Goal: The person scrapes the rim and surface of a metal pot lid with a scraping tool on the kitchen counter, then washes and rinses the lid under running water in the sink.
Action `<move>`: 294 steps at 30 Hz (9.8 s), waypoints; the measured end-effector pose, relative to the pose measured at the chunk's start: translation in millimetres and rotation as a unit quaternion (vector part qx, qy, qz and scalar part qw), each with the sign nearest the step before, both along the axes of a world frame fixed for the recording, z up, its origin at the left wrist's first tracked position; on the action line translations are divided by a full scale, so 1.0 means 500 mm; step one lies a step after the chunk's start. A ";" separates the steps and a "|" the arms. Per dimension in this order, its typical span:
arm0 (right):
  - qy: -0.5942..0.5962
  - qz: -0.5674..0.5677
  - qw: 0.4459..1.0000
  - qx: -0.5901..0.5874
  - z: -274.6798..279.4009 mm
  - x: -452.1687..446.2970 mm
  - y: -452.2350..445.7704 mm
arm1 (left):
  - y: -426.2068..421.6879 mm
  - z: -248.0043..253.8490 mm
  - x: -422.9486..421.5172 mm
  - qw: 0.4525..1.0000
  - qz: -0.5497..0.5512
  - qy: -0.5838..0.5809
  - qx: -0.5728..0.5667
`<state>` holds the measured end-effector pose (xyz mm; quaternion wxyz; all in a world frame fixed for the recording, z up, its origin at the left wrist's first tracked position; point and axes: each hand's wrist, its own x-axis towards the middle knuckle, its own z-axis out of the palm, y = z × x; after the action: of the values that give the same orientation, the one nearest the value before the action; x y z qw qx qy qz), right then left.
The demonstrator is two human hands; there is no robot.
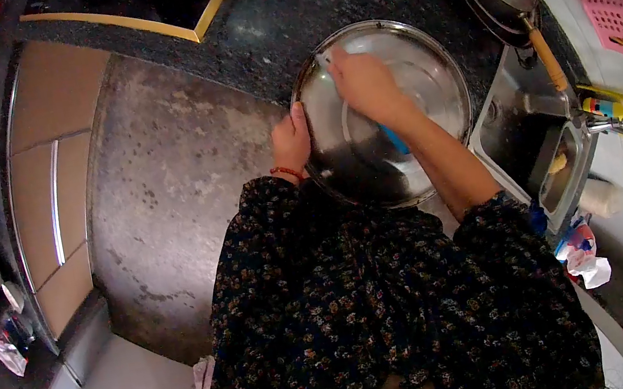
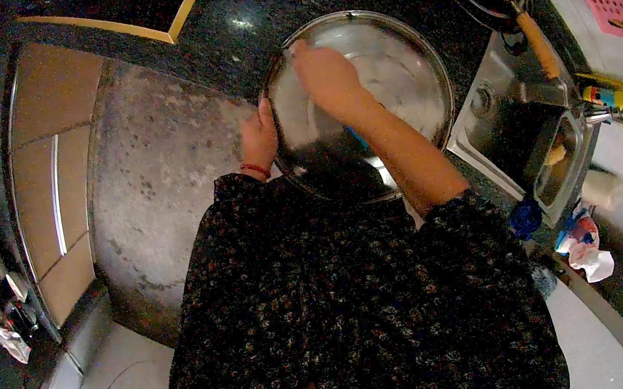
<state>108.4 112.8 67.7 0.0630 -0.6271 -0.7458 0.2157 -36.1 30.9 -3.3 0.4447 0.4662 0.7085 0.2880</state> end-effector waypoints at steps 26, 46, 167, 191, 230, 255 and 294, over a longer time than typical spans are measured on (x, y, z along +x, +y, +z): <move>0.018 -0.086 0.996 -0.011 -0.032 0.042 0.024 | -0.001 -0.003 0.001 1.000 -0.016 0.020 -0.004; 0.057 -0.089 0.994 -0.003 -0.027 0.024 0.012 | 0.004 0.007 0.002 0.999 -0.024 0.030 -0.023; 0.003 -0.023 1.000 0.017 -0.030 0.012 -0.013 | 0.006 -0.007 0.002 0.999 -0.035 0.038 0.014; -0.024 -0.028 0.999 0.000 -0.016 0.007 -0.007 | 0.004 -0.017 0.005 0.999 -0.017 0.036 0.036; 0.051 -0.097 0.992 -0.068 0.047 0.050 -0.011 | -0.007 0.000 0.011 0.948 0.124 -0.289 -0.055; -0.018 0.012 0.996 0.088 0.301 0.095 -0.117 | 0.020 0.299 0.068 0.904 0.044 -0.425 0.008; -0.231 0.085 0.967 0.068 0.360 0.031 -0.143 | 0.012 0.275 0.090 0.969 0.009 -0.190 0.156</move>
<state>123.6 41.6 247.4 -0.0875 -0.5889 -0.8033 0.0183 8.7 36.8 134.2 0.4905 0.4599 0.5615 0.4823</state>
